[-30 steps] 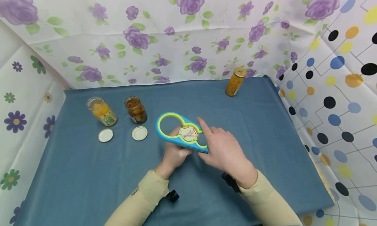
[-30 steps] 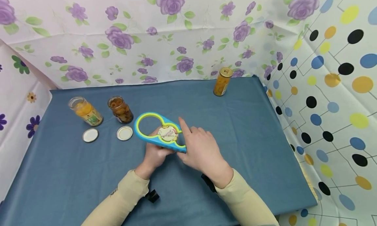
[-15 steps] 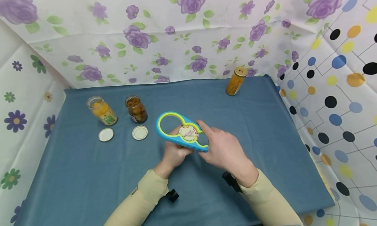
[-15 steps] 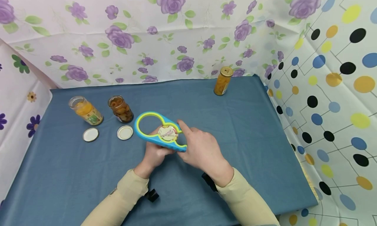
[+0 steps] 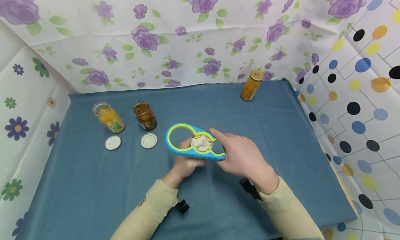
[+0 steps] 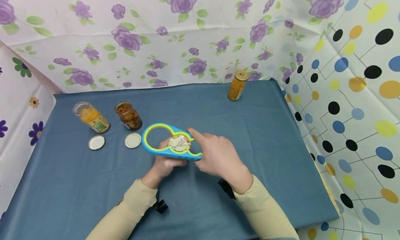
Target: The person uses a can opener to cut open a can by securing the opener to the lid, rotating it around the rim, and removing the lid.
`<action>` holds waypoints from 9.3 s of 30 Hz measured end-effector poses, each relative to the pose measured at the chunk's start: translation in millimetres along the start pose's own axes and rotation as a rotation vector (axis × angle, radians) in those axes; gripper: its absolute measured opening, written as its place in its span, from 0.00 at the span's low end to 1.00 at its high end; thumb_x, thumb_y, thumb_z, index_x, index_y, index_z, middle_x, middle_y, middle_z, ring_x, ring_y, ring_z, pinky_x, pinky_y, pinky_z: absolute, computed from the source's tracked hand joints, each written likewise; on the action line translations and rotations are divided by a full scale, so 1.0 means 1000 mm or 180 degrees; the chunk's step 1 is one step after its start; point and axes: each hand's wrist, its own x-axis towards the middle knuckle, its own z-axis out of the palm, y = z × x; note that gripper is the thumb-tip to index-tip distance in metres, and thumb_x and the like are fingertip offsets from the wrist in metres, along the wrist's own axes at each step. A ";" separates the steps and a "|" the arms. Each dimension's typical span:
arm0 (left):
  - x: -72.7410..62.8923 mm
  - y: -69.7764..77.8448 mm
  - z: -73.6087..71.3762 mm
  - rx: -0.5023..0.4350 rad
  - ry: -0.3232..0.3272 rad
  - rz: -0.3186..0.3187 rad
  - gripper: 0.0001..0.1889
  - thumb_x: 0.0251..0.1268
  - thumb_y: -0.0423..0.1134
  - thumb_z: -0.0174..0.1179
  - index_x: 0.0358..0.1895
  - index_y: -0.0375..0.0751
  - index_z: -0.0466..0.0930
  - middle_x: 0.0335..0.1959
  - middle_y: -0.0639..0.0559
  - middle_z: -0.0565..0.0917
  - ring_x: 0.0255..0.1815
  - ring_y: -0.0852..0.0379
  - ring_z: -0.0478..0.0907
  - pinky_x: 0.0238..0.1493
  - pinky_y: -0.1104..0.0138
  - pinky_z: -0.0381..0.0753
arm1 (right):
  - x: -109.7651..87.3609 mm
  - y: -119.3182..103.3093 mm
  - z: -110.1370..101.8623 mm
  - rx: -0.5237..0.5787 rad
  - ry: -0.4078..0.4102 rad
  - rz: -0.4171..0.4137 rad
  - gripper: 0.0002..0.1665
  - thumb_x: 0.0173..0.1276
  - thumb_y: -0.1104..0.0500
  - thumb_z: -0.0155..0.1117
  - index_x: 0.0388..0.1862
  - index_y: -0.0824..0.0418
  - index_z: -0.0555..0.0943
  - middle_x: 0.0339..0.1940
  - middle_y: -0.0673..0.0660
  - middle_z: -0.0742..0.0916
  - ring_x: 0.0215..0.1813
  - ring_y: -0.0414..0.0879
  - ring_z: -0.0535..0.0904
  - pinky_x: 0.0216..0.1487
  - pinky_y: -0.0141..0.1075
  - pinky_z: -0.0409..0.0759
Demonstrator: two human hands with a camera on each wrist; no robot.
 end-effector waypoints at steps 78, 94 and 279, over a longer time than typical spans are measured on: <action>0.004 0.007 -0.023 -0.1628 -0.1981 -0.1176 0.23 0.59 0.28 0.62 0.55 0.16 0.70 0.25 0.52 0.76 0.19 0.51 0.64 0.25 0.58 0.68 | -0.002 0.032 -0.001 -0.0112 0.0256 -0.1058 0.47 0.53 0.59 0.75 0.75 0.39 0.79 0.21 0.38 0.69 0.21 0.39 0.60 0.29 0.39 0.62; 0.009 -0.004 -0.026 -0.1281 -0.2033 -0.0653 0.30 0.46 0.21 0.65 0.59 0.17 0.73 0.28 0.46 0.75 0.23 0.51 0.63 0.30 0.58 0.67 | -0.006 0.033 -0.001 0.0119 0.0589 -0.0878 0.50 0.51 0.61 0.76 0.78 0.44 0.77 0.25 0.40 0.73 0.22 0.38 0.61 0.29 0.39 0.64; 0.033 0.061 -0.014 -0.3313 -0.0581 -0.2218 0.25 0.74 0.59 0.68 0.62 0.47 0.78 0.58 0.53 0.81 0.56 0.56 0.77 0.60 0.62 0.74 | 0.005 0.037 0.018 0.0511 0.1107 -0.0578 0.44 0.57 0.57 0.77 0.75 0.48 0.78 0.27 0.45 0.76 0.26 0.39 0.66 0.28 0.39 0.66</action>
